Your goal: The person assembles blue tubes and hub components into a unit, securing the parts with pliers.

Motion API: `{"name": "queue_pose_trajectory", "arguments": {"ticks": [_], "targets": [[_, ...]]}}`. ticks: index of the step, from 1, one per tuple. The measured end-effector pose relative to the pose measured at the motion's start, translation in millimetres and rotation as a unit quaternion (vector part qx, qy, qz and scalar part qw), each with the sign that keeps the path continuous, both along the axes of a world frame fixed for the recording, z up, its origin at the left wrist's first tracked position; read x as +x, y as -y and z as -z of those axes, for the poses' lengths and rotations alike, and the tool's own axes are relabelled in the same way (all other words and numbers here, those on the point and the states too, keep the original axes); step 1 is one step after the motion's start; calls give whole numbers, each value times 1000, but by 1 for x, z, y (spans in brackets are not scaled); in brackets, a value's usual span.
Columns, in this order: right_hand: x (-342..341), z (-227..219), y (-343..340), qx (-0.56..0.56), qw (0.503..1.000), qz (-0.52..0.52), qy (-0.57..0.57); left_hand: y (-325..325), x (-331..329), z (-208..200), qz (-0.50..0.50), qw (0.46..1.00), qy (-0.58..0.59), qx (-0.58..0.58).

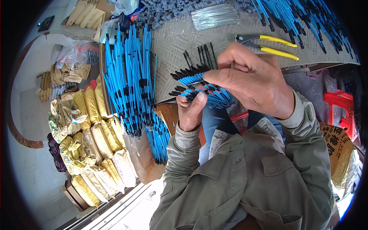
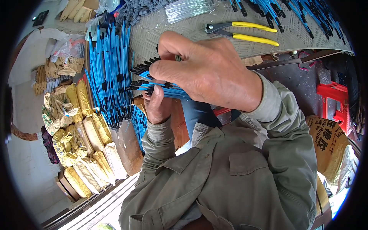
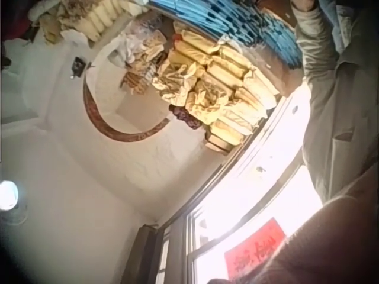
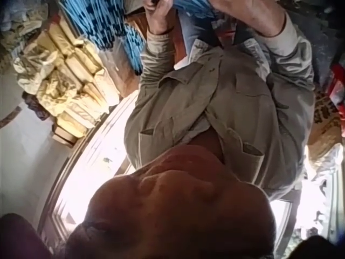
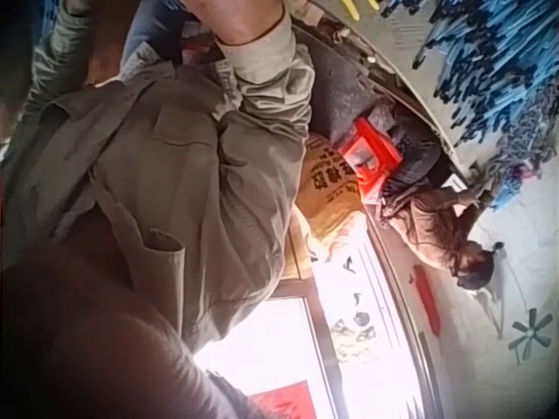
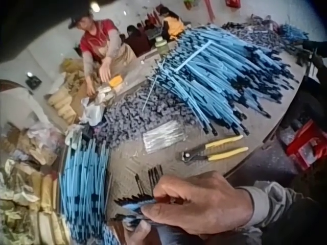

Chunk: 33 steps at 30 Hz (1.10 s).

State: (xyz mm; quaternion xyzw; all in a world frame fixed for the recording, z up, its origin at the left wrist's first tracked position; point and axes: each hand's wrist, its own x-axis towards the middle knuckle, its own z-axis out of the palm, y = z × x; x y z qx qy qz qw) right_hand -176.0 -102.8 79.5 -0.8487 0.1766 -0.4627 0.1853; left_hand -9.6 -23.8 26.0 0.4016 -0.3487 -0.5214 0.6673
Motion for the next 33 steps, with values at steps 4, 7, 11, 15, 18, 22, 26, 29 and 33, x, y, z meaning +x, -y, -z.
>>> {"name": "queue_pose_trajectory", "arguments": {"ticks": [4, 7, 11, 15, 18, 22, 26, 29, 33], "targets": [[1, -1, -2, 26, 1000, -13, 6, 1, -1, 1, -17, 1000, -14, 7], [1, -2, -1, -10, 1000, 6, -19, 1, 1, 2, -19, 1000, -14, 10], [2, -8, -5, 6, 999, 4, -44, 0, 1, 1, -11, 1000, 6, 1], [7, -1, -3, -40, 999, 29, -22, 1, -1, 1, 7, 1000, 18, -18], [8, -4, -4, -46, 998, 25, -29, 0, 3, 3, 25, 999, 29, -25], [6, -17, -7, -53, 996, 29, -64, 0, 5, 4, 46, 997, 38, -41], [5, -24, -8, -55, 994, 23, -87, -2, 8, 10, 49, 997, 35, -38], [6, -21, -6, -41, 996, 12, -79, -3, 11, 11, 75, 996, 23, -40], [9, -14, -1, -24, 998, -5, -57, -2, 12, 6, 99, 993, 42, -53]]}}
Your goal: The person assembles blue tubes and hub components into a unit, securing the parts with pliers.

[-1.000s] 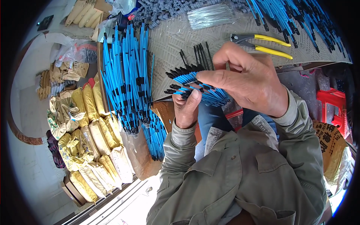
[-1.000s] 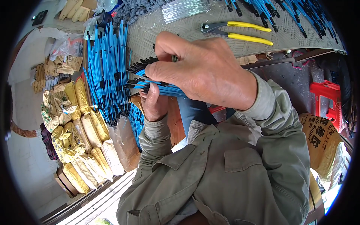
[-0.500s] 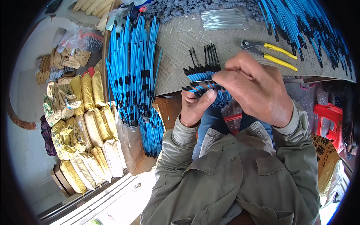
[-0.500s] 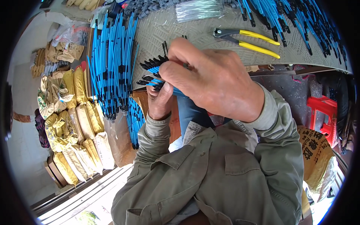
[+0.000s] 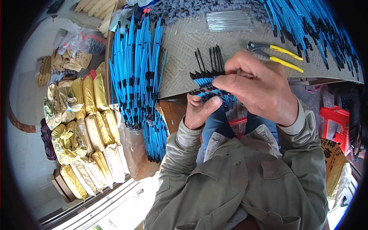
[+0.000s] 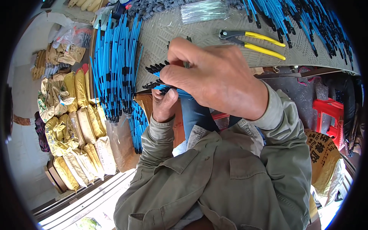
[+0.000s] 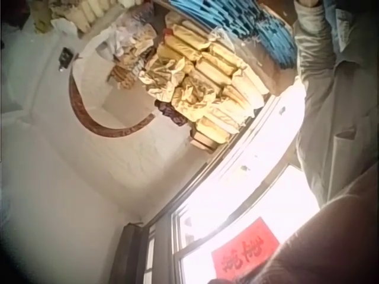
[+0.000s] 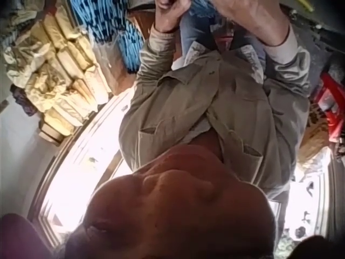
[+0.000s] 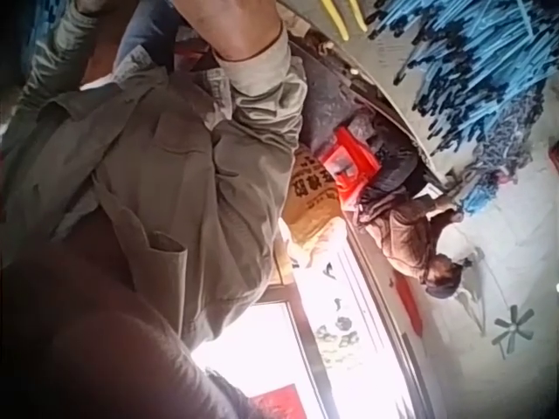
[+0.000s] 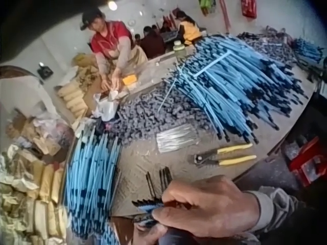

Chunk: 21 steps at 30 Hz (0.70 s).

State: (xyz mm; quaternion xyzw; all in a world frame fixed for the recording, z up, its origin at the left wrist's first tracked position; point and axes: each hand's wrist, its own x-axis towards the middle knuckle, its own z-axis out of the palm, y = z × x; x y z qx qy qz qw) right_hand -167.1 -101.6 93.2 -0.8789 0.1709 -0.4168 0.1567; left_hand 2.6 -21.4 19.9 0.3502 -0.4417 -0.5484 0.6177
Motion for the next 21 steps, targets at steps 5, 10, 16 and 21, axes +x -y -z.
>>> {"name": "queue_pose_trajectory", "arguments": {"ticks": [5, 10, 16, 21], "targets": [[2, -3, -5, -43, 999, 13, -18, -1, 0, 2, -2, 1000, -14, -1], [1, -5, -3, -23, 999, -18, -31, -2, 4, 3, 19, 1000, -1, 11], [0, -2, 9, 24, 997, -68, -4, -2, 21, 27, 34, 998, 57, 24], [0, -6, 7, 22, 996, -77, -37, -4, 15, 29, -17, 997, 64, 29]]}}
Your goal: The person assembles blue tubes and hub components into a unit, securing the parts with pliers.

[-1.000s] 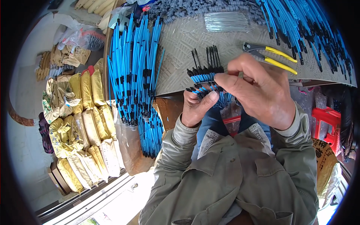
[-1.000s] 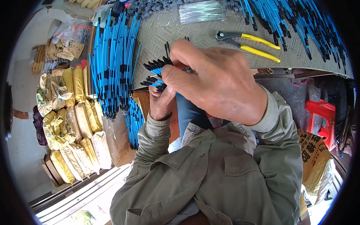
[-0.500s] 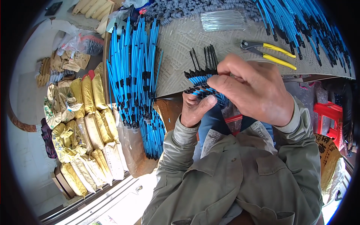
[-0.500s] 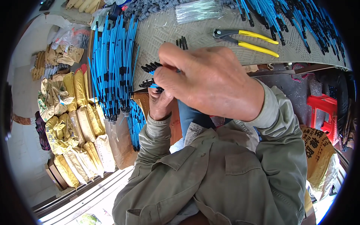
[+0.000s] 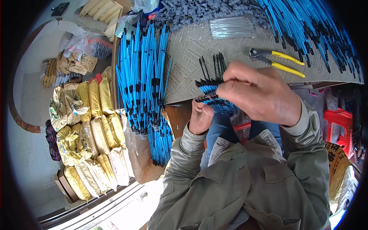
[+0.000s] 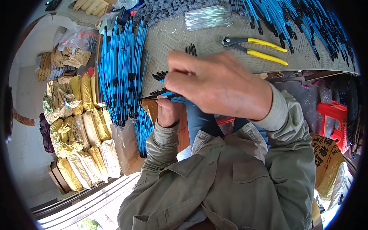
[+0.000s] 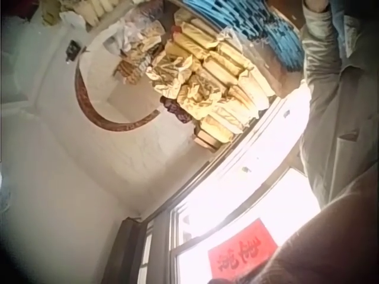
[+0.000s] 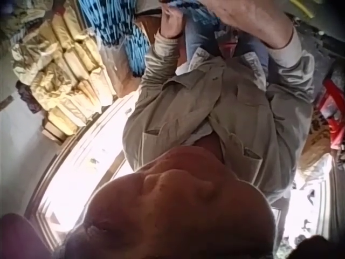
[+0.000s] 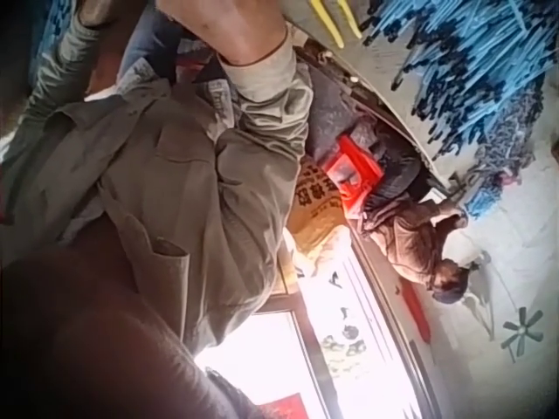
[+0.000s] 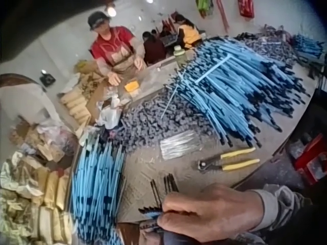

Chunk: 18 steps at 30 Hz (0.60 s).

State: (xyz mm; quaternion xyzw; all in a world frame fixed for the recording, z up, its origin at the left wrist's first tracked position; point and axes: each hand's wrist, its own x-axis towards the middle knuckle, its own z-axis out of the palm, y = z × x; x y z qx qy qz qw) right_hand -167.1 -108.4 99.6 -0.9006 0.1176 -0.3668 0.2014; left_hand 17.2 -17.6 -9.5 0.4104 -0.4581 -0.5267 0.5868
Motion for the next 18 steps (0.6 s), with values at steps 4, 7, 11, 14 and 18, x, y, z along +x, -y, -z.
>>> {"name": "queue_pose_trajectory", "arguments": {"ticks": [4, 7, 11, 14, 18], "targets": [[3, 3, -4, 22, 1000, -5, 22, -3, -3, 7, -11, 999, -22, -38], [4, 5, 0, 34, 999, -19, 36, 0, -4, 4, -8, 998, -25, -51], [9, 4, -3, 25, 999, -23, 27, 11, -20, -33, 61, 995, -66, -53], [14, -3, -4, -18, 1000, 5, 6, 12, -22, -27, 6, 1000, -21, 20], [15, -4, 51, -62, 980, 189, -25, 11, -19, -33, 19, 999, 28, 18]]}}
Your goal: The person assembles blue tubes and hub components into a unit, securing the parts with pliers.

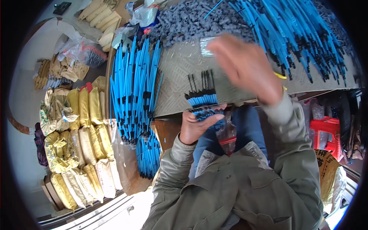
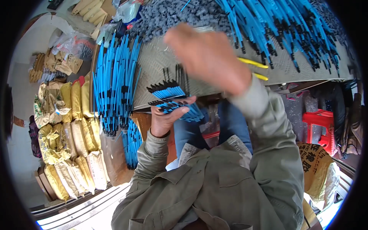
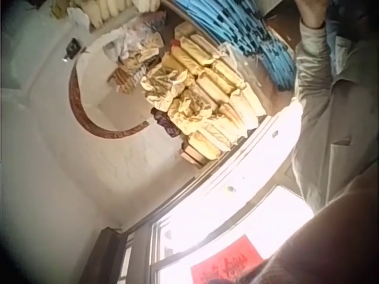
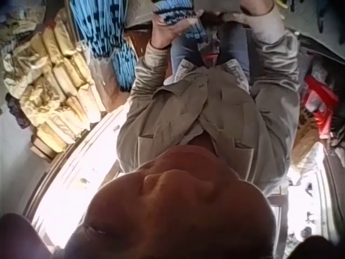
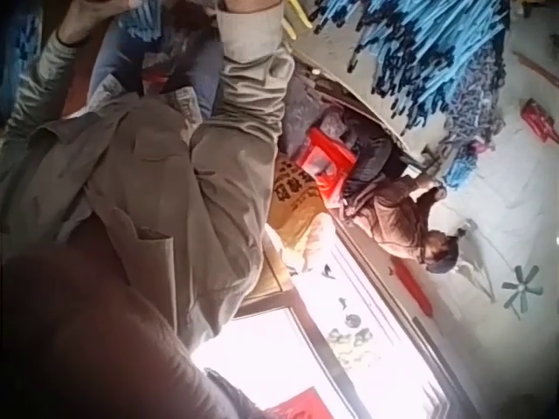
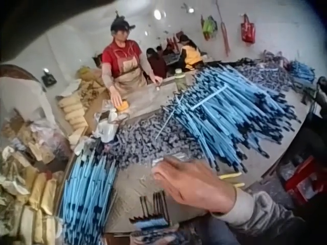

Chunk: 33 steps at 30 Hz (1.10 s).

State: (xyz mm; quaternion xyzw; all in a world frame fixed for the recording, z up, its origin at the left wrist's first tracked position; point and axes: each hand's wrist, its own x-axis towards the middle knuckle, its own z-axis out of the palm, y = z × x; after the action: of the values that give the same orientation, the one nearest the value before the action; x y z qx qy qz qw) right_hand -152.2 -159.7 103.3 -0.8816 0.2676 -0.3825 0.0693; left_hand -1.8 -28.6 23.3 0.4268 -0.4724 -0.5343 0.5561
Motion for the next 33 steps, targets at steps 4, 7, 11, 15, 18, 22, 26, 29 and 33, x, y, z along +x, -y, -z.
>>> {"name": "queue_pose_trajectory", "arguments": {"ticks": [4, 7, 11, 15, 18, 22, 26, 29, 33], "targets": [[6, 48, 121, 12, 969, 141, -202, 1, -5, -10, 31, 999, -16, -5], [12, 74, 143, 23, 957, 156, -242, 1, -7, -15, 13, 997, -70, 10], [12, 72, 139, 49, 961, 116, -247, -3, -4, -12, 4, 991, -130, 7], [13, 75, 135, 63, 969, 111, -213, 1, 2, 1, 29, 996, -84, -33], [15, 81, 139, 9, 972, 68, -223, 5, 1, 2, 31, 996, -65, -44], [16, 78, 132, 13, 980, 117, -161, 4, 1, -2, 34, 997, -66, -27], [13, 55, 100, -36, 976, 123, -178, 1, 2, -9, 31, 993, -109, -9], [-11, 35, 57, 65, 994, -59, 72, 6, 0, -4, 40, 992, -115, -16], [-25, 12, -22, 437, 876, -139, 153, 1, 5, -2, 32, 990, -137, -22]]}}
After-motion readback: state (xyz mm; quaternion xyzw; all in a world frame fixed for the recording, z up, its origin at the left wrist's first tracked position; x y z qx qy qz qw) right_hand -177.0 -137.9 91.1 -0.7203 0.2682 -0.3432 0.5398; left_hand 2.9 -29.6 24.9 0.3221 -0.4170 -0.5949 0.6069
